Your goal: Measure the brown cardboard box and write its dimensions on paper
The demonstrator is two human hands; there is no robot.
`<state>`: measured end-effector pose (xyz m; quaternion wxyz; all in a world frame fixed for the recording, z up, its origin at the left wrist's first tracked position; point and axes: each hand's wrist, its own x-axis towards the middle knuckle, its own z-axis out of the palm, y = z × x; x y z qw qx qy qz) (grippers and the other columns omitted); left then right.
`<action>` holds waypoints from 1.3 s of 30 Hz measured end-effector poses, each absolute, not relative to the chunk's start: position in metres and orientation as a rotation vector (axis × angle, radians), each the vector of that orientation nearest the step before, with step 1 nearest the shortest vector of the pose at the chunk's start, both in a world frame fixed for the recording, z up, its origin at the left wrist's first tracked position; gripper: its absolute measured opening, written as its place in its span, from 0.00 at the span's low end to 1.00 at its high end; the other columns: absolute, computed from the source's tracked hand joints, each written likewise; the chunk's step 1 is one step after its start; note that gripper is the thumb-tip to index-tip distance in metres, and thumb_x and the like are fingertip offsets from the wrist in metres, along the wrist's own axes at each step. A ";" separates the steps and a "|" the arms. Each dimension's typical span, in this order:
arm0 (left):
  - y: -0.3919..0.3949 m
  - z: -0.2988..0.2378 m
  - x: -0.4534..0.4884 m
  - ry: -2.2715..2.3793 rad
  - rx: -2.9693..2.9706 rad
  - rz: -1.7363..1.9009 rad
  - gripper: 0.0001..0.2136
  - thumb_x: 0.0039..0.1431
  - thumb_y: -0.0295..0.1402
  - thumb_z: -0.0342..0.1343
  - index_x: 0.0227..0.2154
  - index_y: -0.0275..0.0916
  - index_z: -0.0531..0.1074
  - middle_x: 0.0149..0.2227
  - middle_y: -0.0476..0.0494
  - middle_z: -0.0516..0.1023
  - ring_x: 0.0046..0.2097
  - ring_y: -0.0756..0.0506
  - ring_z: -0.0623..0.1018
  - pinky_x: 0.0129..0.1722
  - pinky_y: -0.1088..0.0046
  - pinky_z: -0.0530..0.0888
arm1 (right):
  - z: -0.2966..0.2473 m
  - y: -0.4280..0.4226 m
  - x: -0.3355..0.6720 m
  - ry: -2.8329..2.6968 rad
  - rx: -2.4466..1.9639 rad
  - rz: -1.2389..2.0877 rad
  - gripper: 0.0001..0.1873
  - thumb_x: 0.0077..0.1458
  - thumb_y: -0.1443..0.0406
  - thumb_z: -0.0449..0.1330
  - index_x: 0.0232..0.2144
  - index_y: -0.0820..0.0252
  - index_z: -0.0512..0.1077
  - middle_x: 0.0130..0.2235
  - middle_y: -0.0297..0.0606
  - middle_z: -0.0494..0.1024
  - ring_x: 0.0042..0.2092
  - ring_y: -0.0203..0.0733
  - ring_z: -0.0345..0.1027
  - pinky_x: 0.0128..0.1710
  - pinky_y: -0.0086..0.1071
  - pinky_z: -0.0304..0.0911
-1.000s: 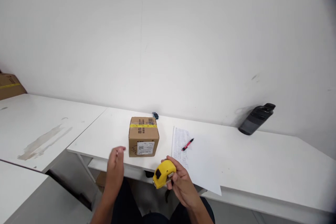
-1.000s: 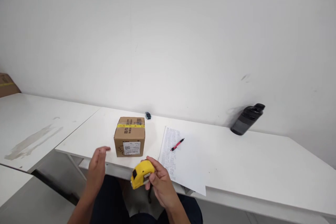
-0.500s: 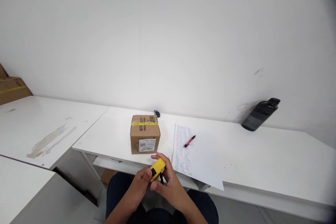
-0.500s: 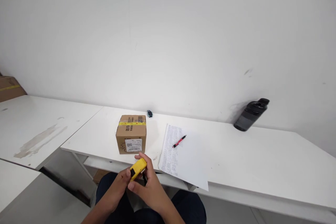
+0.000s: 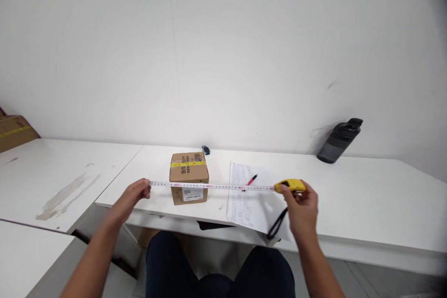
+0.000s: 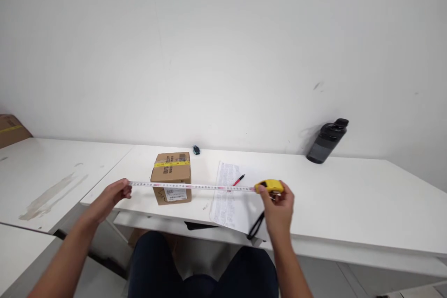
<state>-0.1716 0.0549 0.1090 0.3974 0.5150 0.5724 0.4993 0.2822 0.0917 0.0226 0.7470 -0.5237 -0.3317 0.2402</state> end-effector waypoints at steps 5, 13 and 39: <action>0.086 0.121 -0.205 1.717 1.254 1.417 0.26 0.44 0.61 0.57 0.16 0.42 0.59 0.18 0.53 0.59 0.23 0.49 0.62 0.27 0.70 0.67 | 0.037 0.124 0.344 -0.722 -1.378 0.350 0.44 0.39 0.50 0.71 0.58 0.58 0.65 0.46 0.41 0.72 0.38 0.41 0.68 0.41 0.41 0.68; 0.109 0.099 -0.158 1.672 1.369 1.200 0.23 0.46 0.57 0.59 0.22 0.40 0.65 0.22 0.50 0.68 0.29 0.46 0.70 0.34 0.67 0.69 | 0.073 0.150 0.259 -0.977 -1.274 0.478 0.43 0.42 0.49 0.69 0.58 0.58 0.64 0.51 0.44 0.71 0.42 0.45 0.68 0.44 0.40 0.67; 0.111 0.099 -0.126 1.381 1.225 1.124 0.20 0.55 0.52 0.57 0.42 0.41 0.69 0.54 0.39 0.75 0.58 0.37 0.72 0.51 0.60 0.70 | 0.052 0.163 0.125 -1.164 -1.048 0.764 0.36 0.45 0.51 0.67 0.54 0.53 0.64 0.48 0.39 0.70 0.42 0.42 0.66 0.38 0.34 0.65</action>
